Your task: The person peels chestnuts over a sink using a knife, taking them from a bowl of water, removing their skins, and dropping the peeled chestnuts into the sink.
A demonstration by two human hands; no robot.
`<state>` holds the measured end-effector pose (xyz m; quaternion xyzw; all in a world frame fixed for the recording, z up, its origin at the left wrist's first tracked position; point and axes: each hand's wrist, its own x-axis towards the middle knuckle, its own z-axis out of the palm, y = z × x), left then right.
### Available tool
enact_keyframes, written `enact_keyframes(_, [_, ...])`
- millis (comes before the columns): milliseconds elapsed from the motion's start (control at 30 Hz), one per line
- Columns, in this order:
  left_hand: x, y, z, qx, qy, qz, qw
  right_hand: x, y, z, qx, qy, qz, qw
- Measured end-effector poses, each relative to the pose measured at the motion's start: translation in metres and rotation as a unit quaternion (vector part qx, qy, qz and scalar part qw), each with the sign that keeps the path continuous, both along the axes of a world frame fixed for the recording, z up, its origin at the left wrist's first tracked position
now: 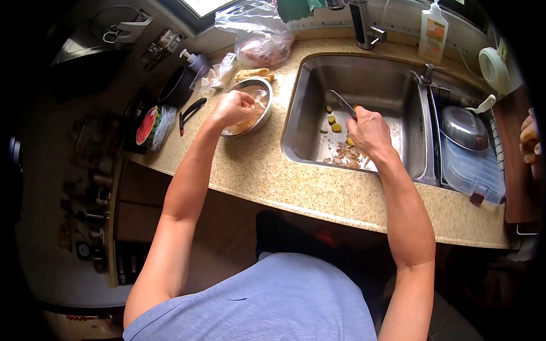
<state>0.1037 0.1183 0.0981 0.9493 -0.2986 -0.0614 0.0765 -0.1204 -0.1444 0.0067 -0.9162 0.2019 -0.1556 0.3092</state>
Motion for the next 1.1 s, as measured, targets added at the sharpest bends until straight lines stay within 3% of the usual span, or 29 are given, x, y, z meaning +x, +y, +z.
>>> enact_keyframes(33, [0.005, 0.005, 0.005, -0.044, 0.053, -0.015, 0.998, 0.001, 0.0, -0.003, -0.003, -0.008, -0.008, 1.0])
enact_keyframes(133, [0.001, 0.012, 0.022, -0.11, 0.064, -0.004, 0.992, 0.006, -0.003, -0.009, 0.031, -0.049, -0.018, 0.998])
enact_keyframes(167, [-0.004, 0.008, 0.028, -0.082, 0.041, 0.03, 0.995, 0.004, -0.002, -0.007, 0.032, -0.046, -0.018, 0.998])
enact_keyframes(233, [0.003, 0.01, 0.02, -0.14, 0.05, 0.013, 0.989, 0.0, 0.005, 0.01, 0.04, -0.014, -0.007, 0.999])
enact_keyframes(367, [-0.018, -0.014, 0.02, -0.363, 0.208, -0.018, 0.908, 0.0, 0.005, 0.003, 0.057, -0.034, -0.015, 0.998])
enact_keyframes(533, [-0.067, -0.07, -0.012, -0.457, 0.39, -0.068, 0.796, 0.006, -0.002, -0.003, 0.13, -0.098, -0.02, 0.986])
enact_keyframes(700, [-0.084, -0.109, -0.07, -0.551, 0.563, -0.014, 0.616, 0.004, 0.006, 0.001, 0.119, -0.124, -0.003, 0.985])
enact_keyframes(900, [-0.089, -0.119, -0.086, -0.548, 0.605, 0.002, 0.578, 0.005, 0.008, 0.002, 0.089, -0.098, -0.013, 0.991])
enact_keyframes(1100, [-0.095, -0.114, -0.08, -0.545, 0.61, -0.013, 0.575, 0.004, 0.009, 0.003, 0.1, -0.132, 0.004, 0.986])
